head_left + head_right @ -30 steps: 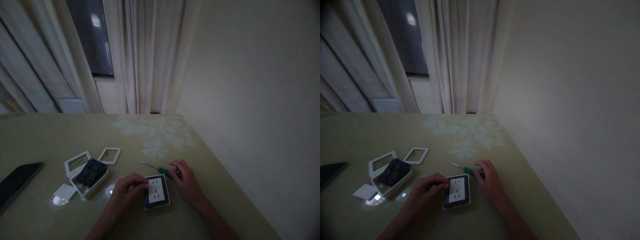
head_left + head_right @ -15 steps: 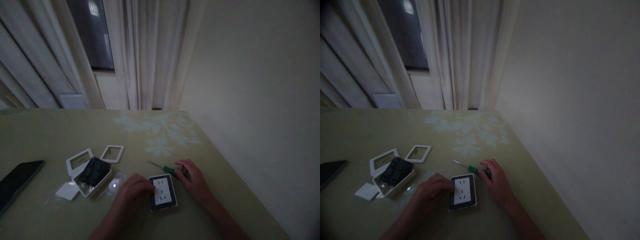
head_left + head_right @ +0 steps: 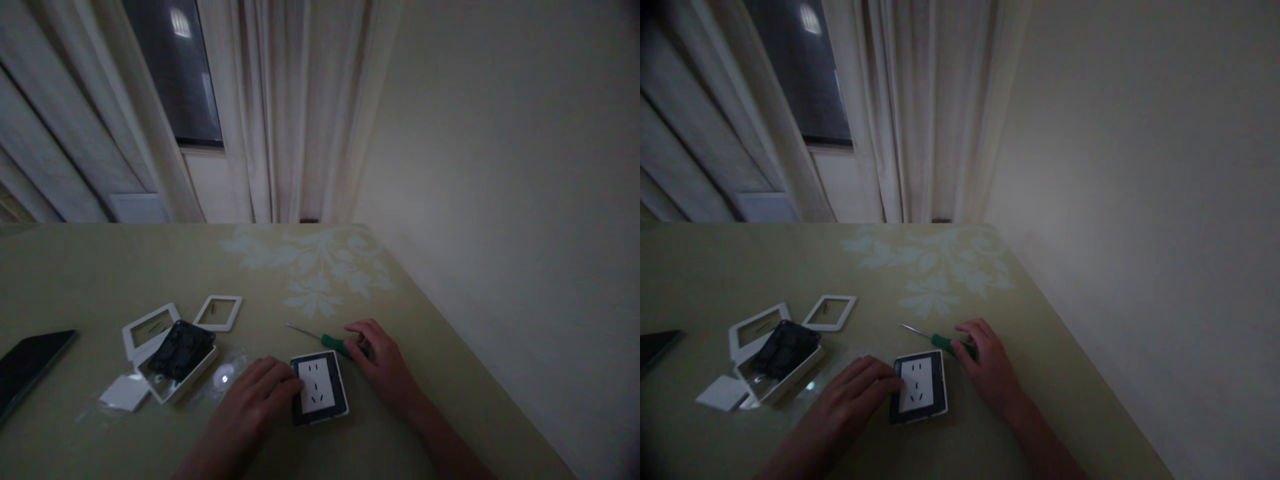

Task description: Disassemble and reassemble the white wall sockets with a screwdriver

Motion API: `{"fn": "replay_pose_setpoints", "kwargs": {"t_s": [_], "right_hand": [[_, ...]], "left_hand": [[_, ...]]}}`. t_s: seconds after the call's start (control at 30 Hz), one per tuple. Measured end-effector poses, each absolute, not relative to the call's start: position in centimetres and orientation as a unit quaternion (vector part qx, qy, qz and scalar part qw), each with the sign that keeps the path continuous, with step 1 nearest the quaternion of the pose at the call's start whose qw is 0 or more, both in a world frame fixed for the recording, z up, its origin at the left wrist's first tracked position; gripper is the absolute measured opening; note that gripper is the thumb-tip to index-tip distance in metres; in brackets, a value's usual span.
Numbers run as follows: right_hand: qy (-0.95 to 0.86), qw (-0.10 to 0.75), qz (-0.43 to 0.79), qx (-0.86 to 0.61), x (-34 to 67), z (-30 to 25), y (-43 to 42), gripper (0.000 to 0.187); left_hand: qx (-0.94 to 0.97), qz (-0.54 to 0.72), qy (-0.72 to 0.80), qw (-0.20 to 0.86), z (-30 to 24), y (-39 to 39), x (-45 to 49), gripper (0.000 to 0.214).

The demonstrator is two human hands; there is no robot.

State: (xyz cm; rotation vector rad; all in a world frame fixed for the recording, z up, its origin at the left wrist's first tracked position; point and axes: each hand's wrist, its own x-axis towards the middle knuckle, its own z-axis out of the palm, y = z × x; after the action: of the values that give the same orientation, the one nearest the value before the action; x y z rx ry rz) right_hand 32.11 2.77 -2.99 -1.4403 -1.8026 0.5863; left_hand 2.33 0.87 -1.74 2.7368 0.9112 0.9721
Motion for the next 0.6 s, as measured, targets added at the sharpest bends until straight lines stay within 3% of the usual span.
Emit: {"fn": "replay_pose_setpoints", "kwargs": {"t_s": [0.23, 0.6], "right_hand": [[-0.704, 0.372, 0.231, -0.560, 32.0, -3.0, 2.6, 0.022], [-0.708, 0.369, 0.229, -0.557, 31.9, -3.2, 2.9, 0.023]], "left_hand": [[0.900, 0.323, 0.289, 0.042, -1.4, 0.6, 2.6, 0.028], [0.871, 0.335, 0.340, 0.115, -3.0, 0.6, 3.0, 0.026]]}}
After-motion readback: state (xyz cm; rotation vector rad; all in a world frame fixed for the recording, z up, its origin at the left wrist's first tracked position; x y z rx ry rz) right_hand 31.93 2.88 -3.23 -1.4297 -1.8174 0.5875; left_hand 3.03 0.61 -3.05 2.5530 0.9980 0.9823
